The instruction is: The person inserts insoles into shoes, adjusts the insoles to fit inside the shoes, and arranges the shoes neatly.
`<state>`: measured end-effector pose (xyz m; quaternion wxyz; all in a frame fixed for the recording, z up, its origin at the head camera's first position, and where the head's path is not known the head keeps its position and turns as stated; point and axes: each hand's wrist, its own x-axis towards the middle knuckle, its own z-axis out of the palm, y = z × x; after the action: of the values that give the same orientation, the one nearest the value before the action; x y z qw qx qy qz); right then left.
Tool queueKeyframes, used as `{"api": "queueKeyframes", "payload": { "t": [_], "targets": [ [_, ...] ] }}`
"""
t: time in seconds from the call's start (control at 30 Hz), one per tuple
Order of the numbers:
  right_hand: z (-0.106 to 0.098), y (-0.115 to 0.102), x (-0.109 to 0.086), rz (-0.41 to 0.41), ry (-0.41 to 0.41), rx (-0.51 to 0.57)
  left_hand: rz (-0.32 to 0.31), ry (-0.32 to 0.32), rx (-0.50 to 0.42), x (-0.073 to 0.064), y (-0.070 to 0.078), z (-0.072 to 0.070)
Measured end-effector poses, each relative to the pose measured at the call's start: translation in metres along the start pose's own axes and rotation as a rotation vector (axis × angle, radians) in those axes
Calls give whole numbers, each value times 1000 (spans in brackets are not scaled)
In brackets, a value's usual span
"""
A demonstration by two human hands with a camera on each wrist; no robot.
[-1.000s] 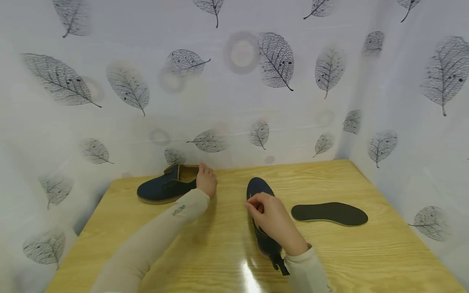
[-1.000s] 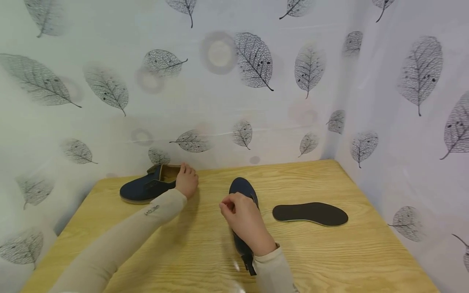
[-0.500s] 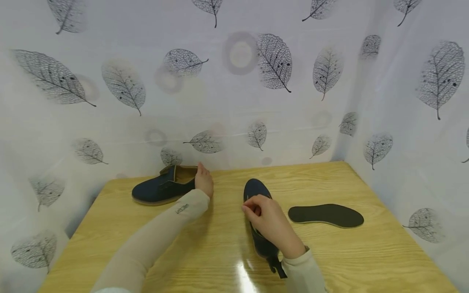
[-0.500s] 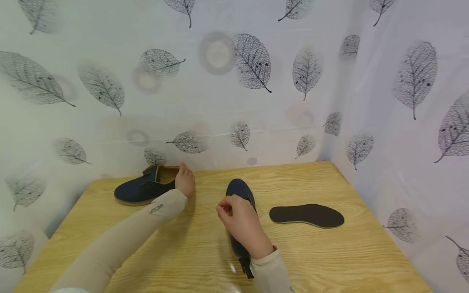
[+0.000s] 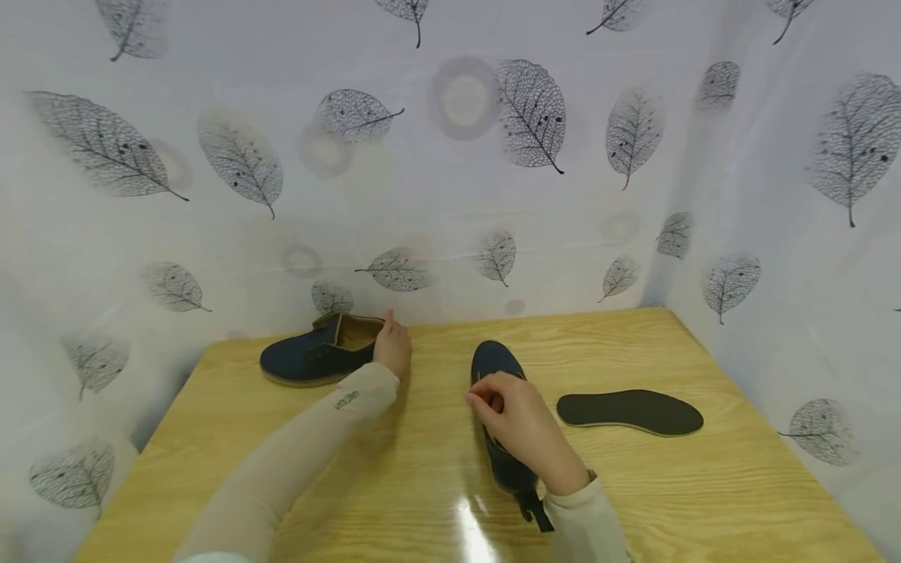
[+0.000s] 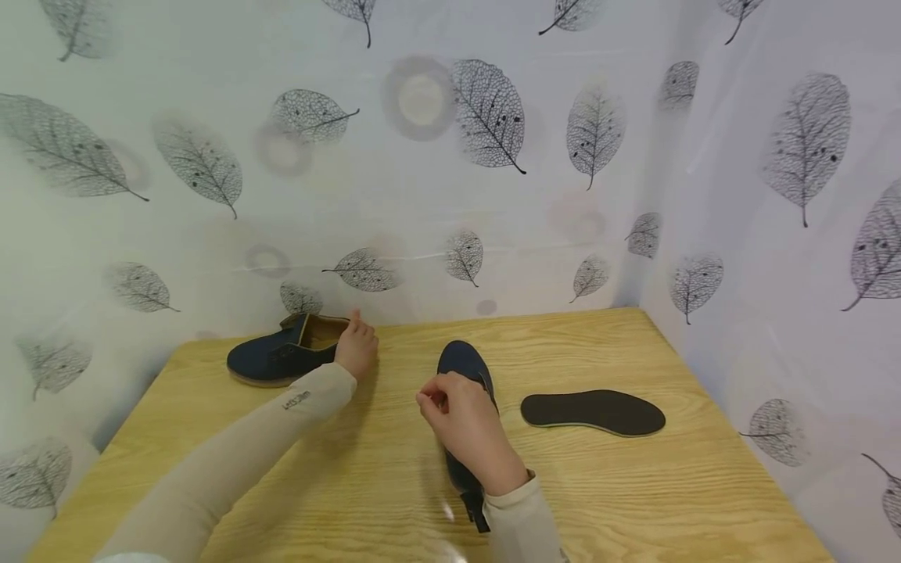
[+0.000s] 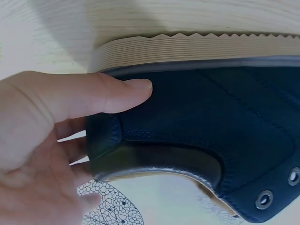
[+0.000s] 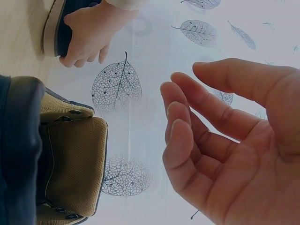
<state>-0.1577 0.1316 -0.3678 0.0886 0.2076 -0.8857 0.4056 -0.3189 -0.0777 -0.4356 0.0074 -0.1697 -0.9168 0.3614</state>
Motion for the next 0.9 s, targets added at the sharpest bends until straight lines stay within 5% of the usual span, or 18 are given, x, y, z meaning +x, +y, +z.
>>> {"api": "queueKeyframes", "payload": {
  "t": [0.3,0.9],
  "targets": [
    [2,-2,1,-4,-6,-13,87,140,146,-19,0,10],
    [4,-10,1,7,-19,-6,303,627,267,-77,12,16]
  ]
}}
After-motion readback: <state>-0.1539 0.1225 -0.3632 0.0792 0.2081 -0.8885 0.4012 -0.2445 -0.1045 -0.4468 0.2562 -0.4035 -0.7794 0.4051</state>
